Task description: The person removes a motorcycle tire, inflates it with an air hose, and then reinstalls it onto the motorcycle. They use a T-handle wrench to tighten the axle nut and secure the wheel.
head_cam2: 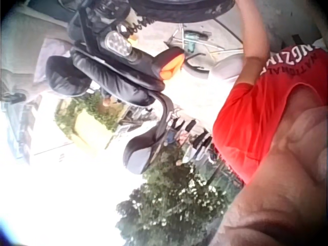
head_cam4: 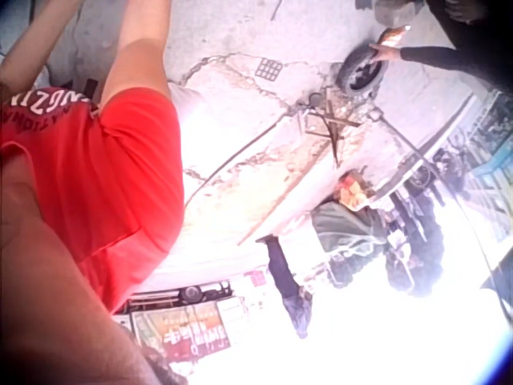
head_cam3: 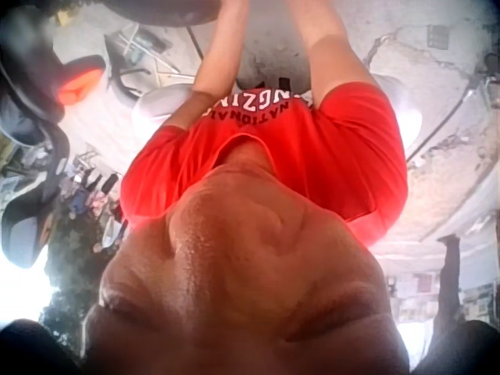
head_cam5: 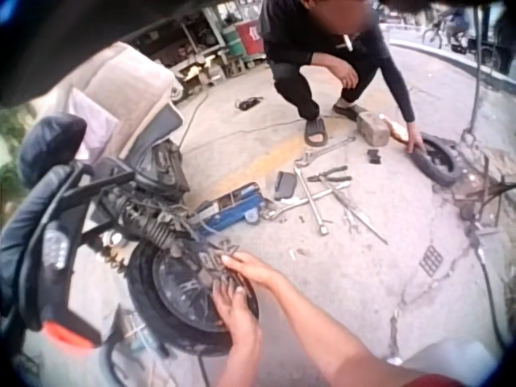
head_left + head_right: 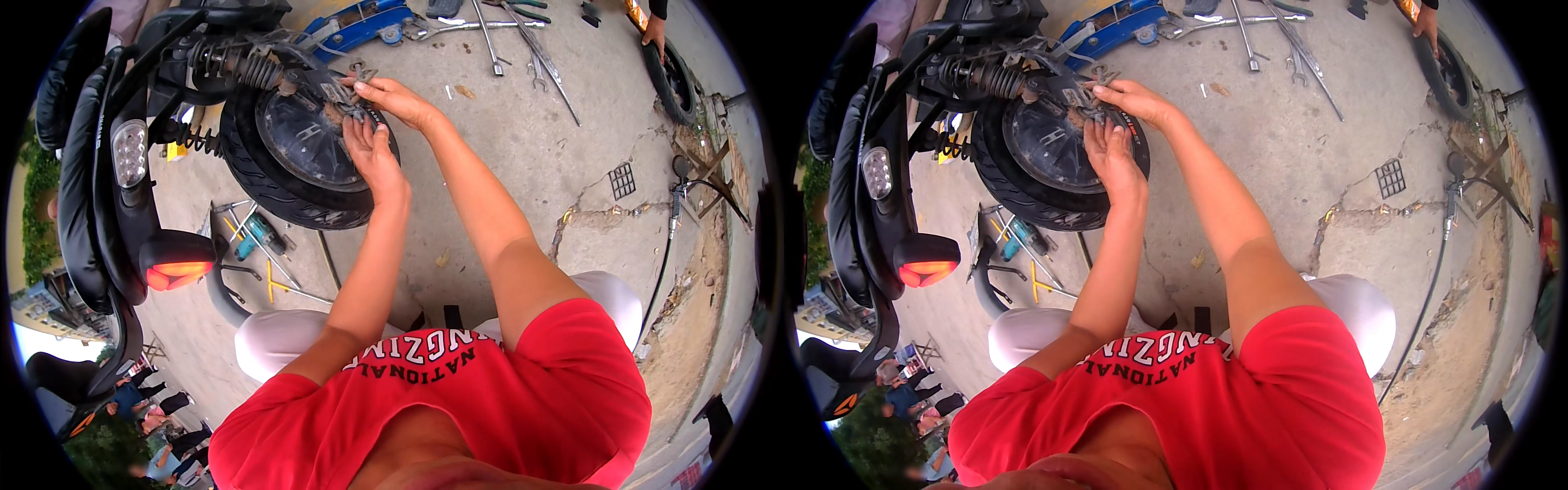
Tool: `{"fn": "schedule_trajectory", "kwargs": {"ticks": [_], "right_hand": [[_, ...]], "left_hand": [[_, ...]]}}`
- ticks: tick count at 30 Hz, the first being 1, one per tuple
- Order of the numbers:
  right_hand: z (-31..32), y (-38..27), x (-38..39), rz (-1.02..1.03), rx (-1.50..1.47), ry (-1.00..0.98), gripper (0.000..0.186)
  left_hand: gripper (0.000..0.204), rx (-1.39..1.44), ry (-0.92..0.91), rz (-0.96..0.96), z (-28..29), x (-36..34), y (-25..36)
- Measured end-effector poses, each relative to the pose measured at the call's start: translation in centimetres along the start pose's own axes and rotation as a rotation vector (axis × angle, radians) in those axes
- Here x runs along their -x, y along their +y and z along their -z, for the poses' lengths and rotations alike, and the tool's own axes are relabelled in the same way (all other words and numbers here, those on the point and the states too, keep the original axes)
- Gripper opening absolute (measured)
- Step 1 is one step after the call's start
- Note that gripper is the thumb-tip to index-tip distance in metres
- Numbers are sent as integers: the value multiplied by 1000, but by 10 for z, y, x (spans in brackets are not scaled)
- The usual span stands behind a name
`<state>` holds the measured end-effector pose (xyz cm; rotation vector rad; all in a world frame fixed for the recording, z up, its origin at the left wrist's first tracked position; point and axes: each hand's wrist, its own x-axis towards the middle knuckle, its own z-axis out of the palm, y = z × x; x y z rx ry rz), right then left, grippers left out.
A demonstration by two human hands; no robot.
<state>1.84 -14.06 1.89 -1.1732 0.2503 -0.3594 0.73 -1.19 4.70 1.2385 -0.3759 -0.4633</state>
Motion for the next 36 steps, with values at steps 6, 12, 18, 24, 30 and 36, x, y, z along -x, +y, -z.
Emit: {"fn": "schedule_trajectory", "kwargs": {"ticks": [6,12,18,24,30,36], "right_hand": [[-2,-4,4,8,-59,-7,50],[-2,1,0,20,-74,8,50],[-7,-5,5,37,-84,5,52],[-9,-5,5,37,-85,0,53],[-3,7,-3,92,65,85,55],[-12,13,-3,219,161,176,59]], "left_hand": [[69,7,-28,-32,-1,-3,-4],[67,-35,-30,-77,-2,-2,-5],[67,-22,-23,-14,-4,-1,0],[67,105,-45,29,-2,-7,4],[64,97,-68,63,-5,-7,9],[62,50,-77,60,2,-10,11]]}}
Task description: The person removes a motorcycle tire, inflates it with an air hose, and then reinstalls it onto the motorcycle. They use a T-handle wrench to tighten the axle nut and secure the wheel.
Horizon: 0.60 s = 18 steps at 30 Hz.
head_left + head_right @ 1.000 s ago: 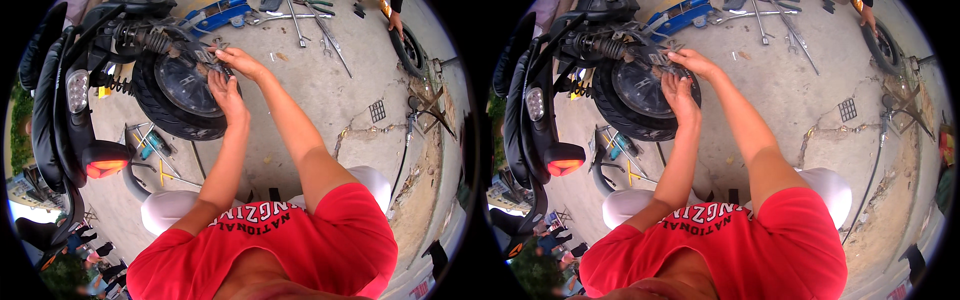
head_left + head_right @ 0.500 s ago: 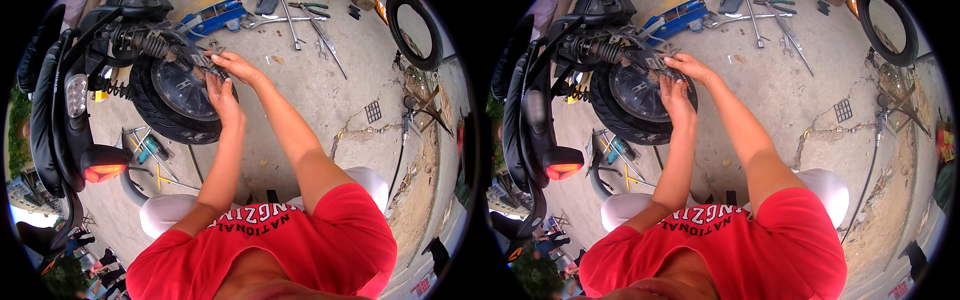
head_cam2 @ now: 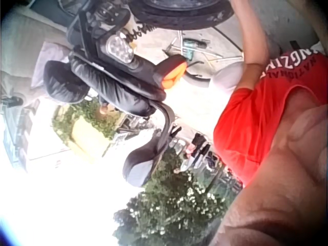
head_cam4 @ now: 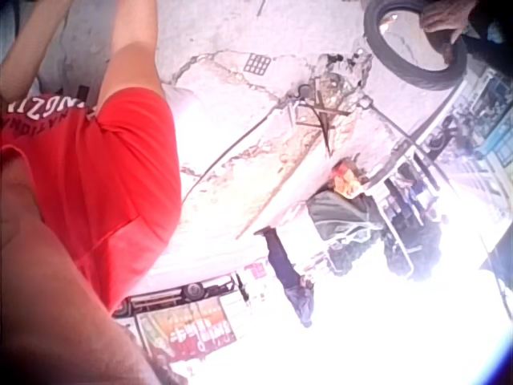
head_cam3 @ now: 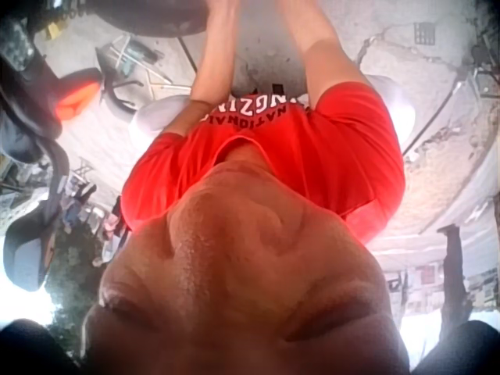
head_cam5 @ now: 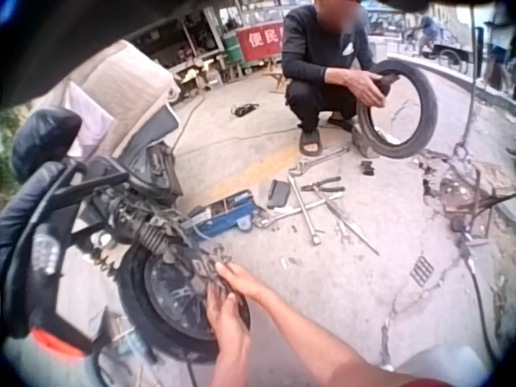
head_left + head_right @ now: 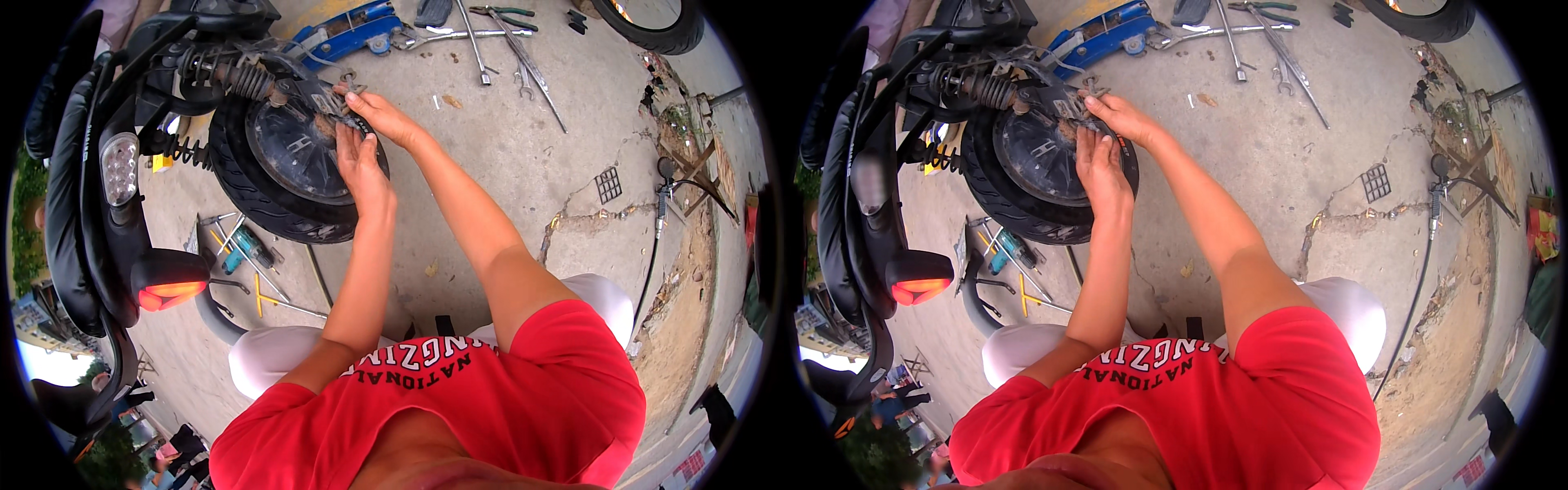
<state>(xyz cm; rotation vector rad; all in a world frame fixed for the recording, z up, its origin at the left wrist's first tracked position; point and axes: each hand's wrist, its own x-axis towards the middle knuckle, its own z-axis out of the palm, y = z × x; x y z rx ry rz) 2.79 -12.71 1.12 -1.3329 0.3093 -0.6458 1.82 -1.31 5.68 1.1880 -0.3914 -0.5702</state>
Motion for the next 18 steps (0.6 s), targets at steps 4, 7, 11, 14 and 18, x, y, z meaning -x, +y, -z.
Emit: {"fn": "schedule_trajectory", "kwargs": {"ticks": [4,7,11,14,18], "right_hand": [[1,3,-3,57,128,1,57],[-3,-2,-3,161,302,68,58],[-6,1,-4,124,293,84,57],[-7,0,-5,98,281,65,56],[1,8,-11,-11,104,20,56]], "left_hand": [[60,40,60,35,-3,0,4],[60,34,28,42,2,-2,9],[64,46,52,65,-1,-6,15],[66,60,45,55,1,-9,14],[58,54,133,70,-6,3,12]]}}
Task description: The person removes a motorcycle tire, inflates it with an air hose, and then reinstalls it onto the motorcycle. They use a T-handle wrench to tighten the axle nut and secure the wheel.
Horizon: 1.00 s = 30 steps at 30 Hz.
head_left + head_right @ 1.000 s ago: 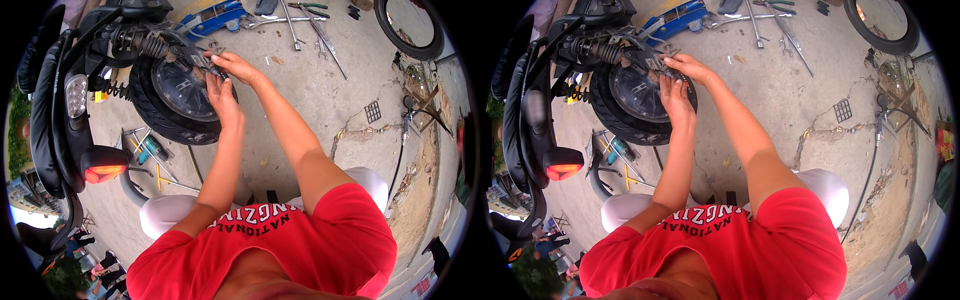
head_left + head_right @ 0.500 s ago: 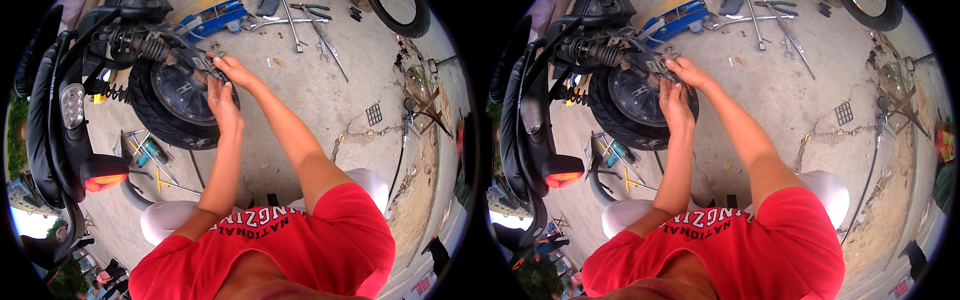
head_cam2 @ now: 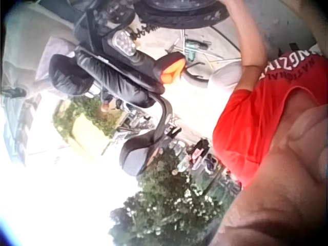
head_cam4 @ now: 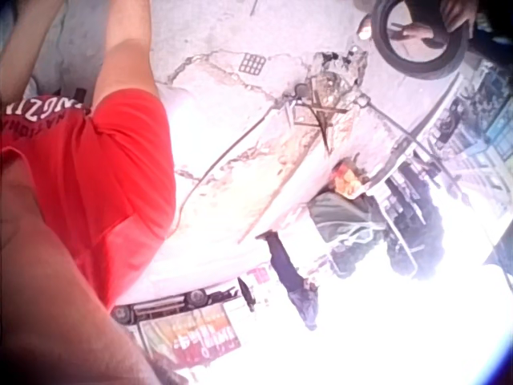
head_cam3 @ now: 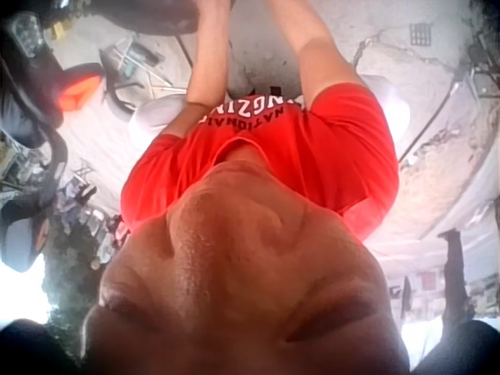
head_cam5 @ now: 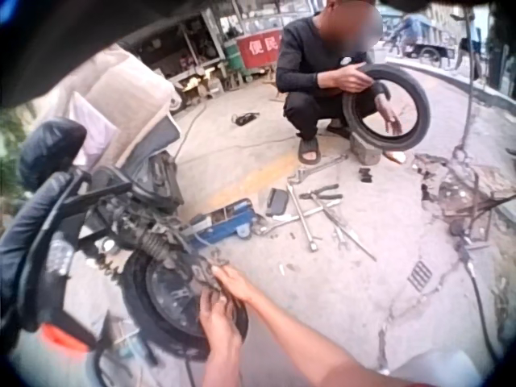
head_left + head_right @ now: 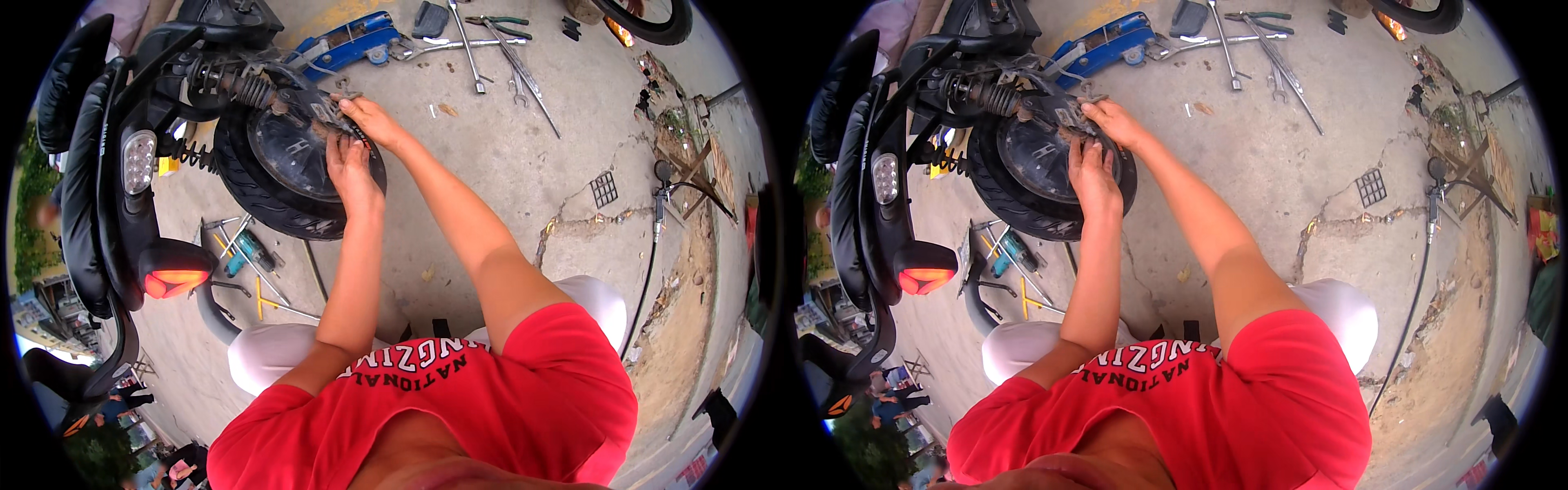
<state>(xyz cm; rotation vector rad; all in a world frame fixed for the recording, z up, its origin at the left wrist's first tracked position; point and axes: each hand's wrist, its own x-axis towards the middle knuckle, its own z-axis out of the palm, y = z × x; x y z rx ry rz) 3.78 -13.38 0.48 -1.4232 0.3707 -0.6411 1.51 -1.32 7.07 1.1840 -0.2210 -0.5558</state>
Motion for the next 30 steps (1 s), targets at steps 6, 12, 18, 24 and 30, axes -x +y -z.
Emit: {"fn": "schedule_trajectory", "kwargs": {"ticks": [6,12,18,24,30], "right_hand": [[3,-15,9,-252,-224,-7,69],[25,-24,10,-297,-294,202,79],[29,-29,-13,-466,-37,10,71],[26,-52,-12,-555,-30,-50,59],[25,-38,-11,-396,-143,-91,46]], "left_hand": [[24,-159,6,-13,3,14,21],[12,-449,-376,-148,-11,8,73],[12,-1190,-583,-706,21,-12,132],[17,-1645,-556,-1137,29,-4,163],[20,-1657,-361,-1117,56,-35,165]]}}
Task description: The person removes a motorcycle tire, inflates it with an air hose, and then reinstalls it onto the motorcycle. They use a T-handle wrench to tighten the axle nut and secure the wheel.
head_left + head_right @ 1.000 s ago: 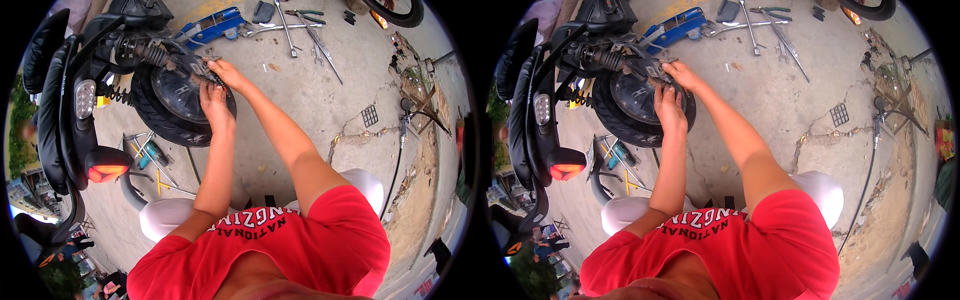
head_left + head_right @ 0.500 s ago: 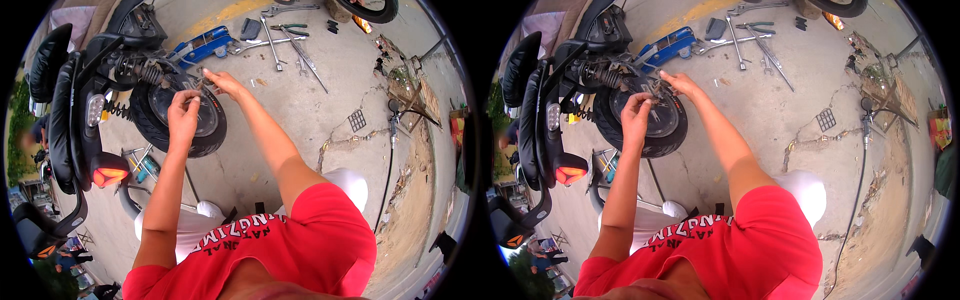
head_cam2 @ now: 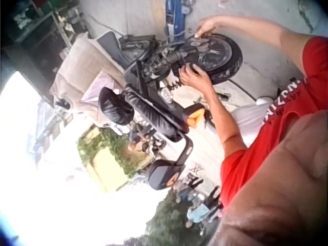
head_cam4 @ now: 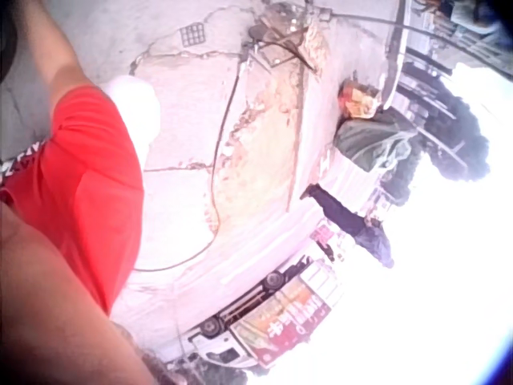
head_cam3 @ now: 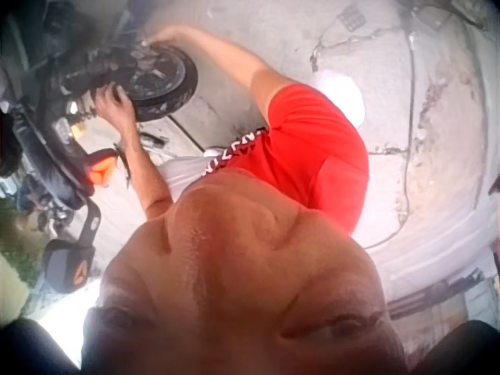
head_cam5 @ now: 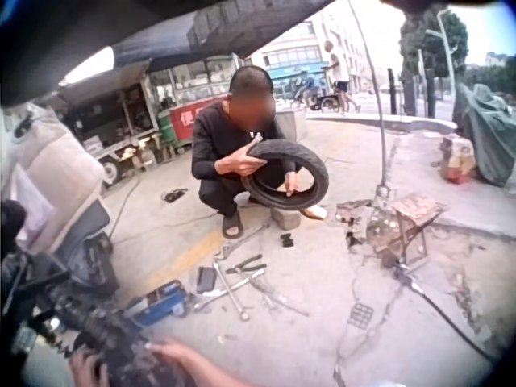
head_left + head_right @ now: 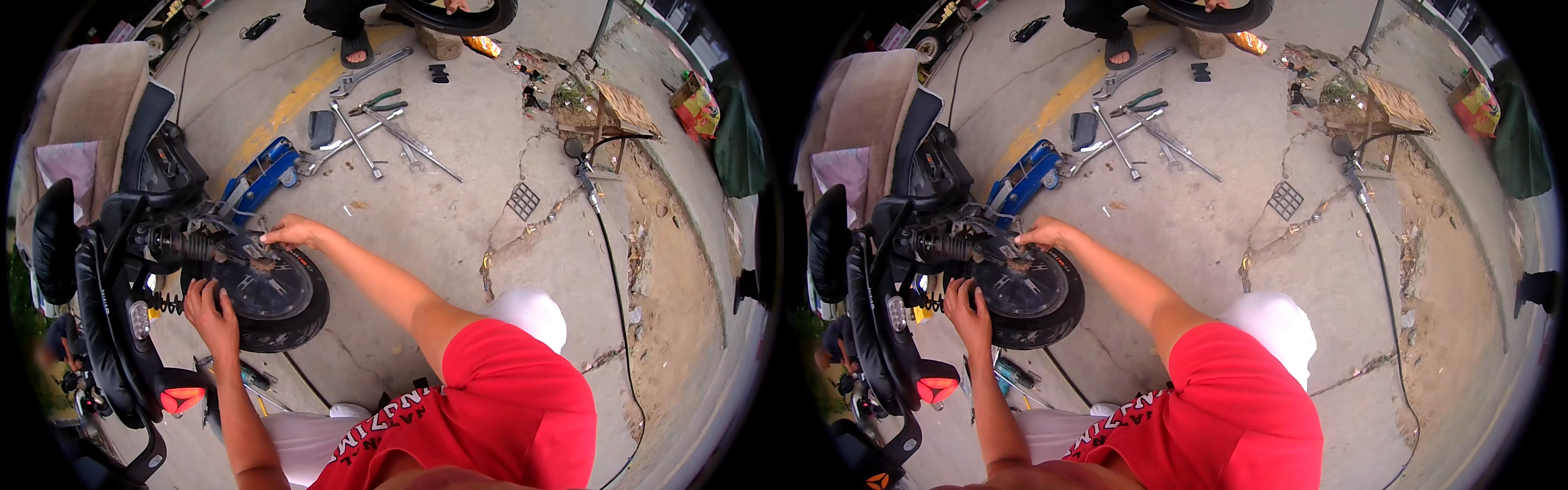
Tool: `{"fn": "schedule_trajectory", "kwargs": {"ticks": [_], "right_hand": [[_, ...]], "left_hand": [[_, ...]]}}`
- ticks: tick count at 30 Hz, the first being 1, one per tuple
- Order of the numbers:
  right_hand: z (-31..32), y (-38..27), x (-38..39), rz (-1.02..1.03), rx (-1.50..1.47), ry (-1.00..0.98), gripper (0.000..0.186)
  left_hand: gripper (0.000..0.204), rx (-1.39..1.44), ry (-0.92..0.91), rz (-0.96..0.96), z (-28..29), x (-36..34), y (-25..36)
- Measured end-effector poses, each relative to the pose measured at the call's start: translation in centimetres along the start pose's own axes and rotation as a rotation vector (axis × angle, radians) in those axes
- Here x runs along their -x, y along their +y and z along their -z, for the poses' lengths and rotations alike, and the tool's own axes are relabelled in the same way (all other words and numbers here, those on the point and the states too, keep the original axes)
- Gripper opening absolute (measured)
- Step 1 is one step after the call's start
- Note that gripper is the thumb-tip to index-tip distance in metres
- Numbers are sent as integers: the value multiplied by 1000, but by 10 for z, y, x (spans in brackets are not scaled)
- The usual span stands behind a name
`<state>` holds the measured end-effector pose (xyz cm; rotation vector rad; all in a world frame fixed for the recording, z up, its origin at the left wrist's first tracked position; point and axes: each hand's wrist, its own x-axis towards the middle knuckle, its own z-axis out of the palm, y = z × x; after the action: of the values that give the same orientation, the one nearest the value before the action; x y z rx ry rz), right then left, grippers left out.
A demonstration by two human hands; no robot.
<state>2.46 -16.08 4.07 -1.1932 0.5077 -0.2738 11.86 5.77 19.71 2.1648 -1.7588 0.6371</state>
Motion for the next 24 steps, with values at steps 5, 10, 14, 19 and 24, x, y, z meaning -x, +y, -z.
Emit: {"fn": "schedule_trajectory", "kwargs": {"ticks": [5,10,14,19,24], "right_hand": [[-2,5,8,169,-135,24,52],[13,5,0,323,-190,-237,51],[12,7,-3,244,-311,-311,51],[16,11,-10,224,-339,-360,53],[21,9,-14,217,-312,-442,61]], "left_hand": [[20,-13,-8,9,-5,-3,2],[19,-10,-30,-3,-6,-4,2],[18,-2,-27,5,-6,-2,0],[18,4,-35,12,-8,-2,-1],[17,-3,-48,31,-8,-2,-1]]}}
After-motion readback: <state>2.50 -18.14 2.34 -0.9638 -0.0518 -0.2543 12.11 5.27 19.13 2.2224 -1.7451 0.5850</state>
